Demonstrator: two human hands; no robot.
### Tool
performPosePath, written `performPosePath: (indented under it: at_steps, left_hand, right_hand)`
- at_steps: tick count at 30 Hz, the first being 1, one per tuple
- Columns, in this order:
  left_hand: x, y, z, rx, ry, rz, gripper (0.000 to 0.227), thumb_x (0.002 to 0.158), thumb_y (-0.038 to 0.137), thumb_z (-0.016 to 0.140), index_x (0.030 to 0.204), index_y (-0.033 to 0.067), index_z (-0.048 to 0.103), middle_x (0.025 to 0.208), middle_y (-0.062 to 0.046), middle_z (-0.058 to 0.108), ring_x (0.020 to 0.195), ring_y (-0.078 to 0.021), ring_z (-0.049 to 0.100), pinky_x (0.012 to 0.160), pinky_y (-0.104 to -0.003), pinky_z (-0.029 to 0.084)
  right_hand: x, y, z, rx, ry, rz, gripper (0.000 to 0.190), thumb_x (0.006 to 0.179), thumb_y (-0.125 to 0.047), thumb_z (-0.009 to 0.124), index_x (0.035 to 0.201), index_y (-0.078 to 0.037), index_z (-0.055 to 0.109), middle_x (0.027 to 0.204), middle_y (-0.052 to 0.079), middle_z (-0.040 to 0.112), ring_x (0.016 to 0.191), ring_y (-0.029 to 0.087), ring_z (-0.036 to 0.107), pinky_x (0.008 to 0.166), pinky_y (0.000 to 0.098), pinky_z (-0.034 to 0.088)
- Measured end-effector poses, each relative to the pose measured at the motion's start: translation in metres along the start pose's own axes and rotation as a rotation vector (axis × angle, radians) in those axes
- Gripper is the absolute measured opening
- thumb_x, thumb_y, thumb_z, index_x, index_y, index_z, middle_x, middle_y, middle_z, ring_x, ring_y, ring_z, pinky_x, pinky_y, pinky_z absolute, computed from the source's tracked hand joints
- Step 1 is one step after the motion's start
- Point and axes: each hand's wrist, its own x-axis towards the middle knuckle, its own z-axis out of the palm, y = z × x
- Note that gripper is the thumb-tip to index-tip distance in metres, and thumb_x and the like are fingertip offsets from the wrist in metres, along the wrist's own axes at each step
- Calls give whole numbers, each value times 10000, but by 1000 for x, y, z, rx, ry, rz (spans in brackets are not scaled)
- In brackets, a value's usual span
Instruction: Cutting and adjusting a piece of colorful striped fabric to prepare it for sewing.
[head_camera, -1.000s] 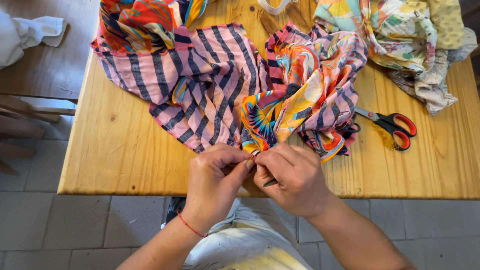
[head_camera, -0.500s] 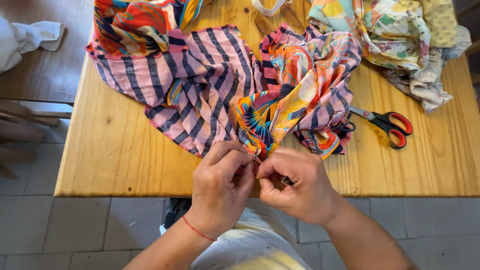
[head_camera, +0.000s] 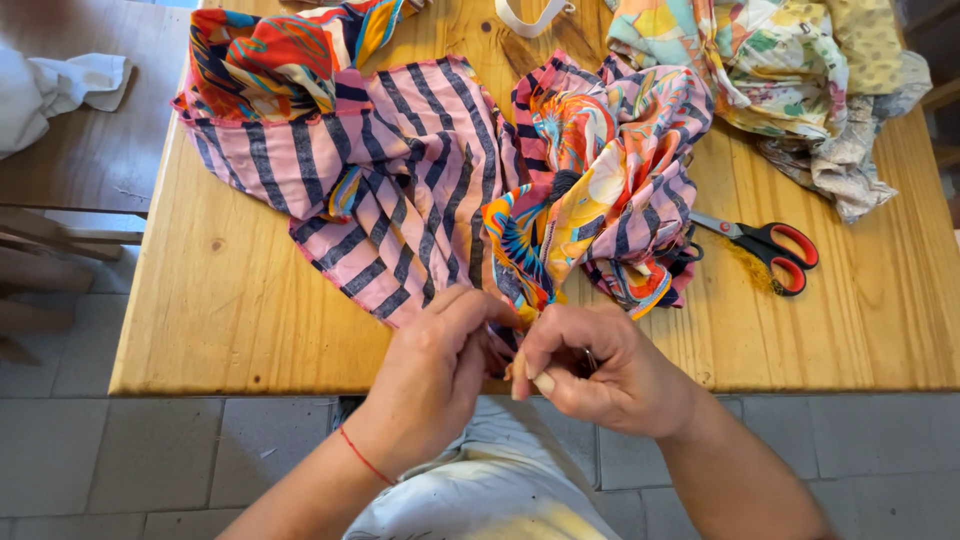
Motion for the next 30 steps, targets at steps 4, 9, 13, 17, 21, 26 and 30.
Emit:
performPosePath:
  at_steps: [4, 9, 13, 17, 21, 26, 30]
  left_hand:
    - [25, -2, -16, 133, -260, 120, 509, 864, -103, 524, 1280, 129, 703, 1179, -94, 768, 1052, -336, 779, 775, -458, 587]
    - [64, 7, -15, 457, -684, 248, 182, 1053, 328, 761, 1158, 182, 725, 1179, -74, 771, 970, -446, 800, 678, -658, 590]
    - [80, -8, -25, 873, -582, 287, 119, 1067, 318, 740, 1085, 201, 749, 999, -87, 781, 653, -481, 791, 503, -672, 582]
    - [86, 7, -48, 1144, -159, 373, 105, 1125, 215, 615, 1100, 234, 716, 1034, -44, 686, 645, -348, 769, 417, -541, 526]
    - [91, 10, -81, 1362, 24, 185, 309, 1077, 469, 720, 1001, 187, 823, 1760, -90, 675, 915, -353, 719, 622, -542, 586]
    - [112, -25, -77, 1290, -35, 114, 240, 986, 367, 780, 1156, 202, 817, 1644, -102, 664, 1114, -404, 734, 817, -599, 606]
    - [109, 24, -38, 1268, 113, 415, 189, 1046, 311, 612, 1203, 217, 659, 1514, -102, 644, 1072, -368, 633, 830, -534, 494]
  right_hand:
    - [-6, -6, 0, -162, -19, 61, 43, 1116, -126, 616, 1081, -137, 638, 864, -18, 692, 691, 127, 592, 623, 287, 481]
    - [-19, -13, -3, -356, -32, -48, 107, 1077, -10, 612, 1089, -116, 615, 932, 19, 686, 732, 221, 593, 682, 334, 507]
    - [-38, -5, -17, -418, 55, -7, 40, 1124, -88, 617, 1133, -112, 648, 969, 15, 717, 743, 192, 667, 720, 325, 573]
    - [-50, 7, -28, -537, 190, 111, 31, 1115, -132, 636, 1109, -127, 666, 882, 5, 677, 669, 178, 558, 654, 326, 484]
    - [-65, 17, -42, -567, 308, 330, 54, 1079, -144, 676, 1055, -141, 724, 751, -26, 593, 625, 148, 463, 603, 338, 407]
    - [-66, 21, -43, -482, 290, 337, 132, 1126, -251, 665, 1073, -143, 721, 891, -32, 763, 702, 137, 616, 671, 315, 502]
    - [-63, 14, -40, -274, 362, 315, 116, 1113, -163, 656, 1020, -130, 717, 954, 17, 824, 589, 73, 545, 575, 260, 464]
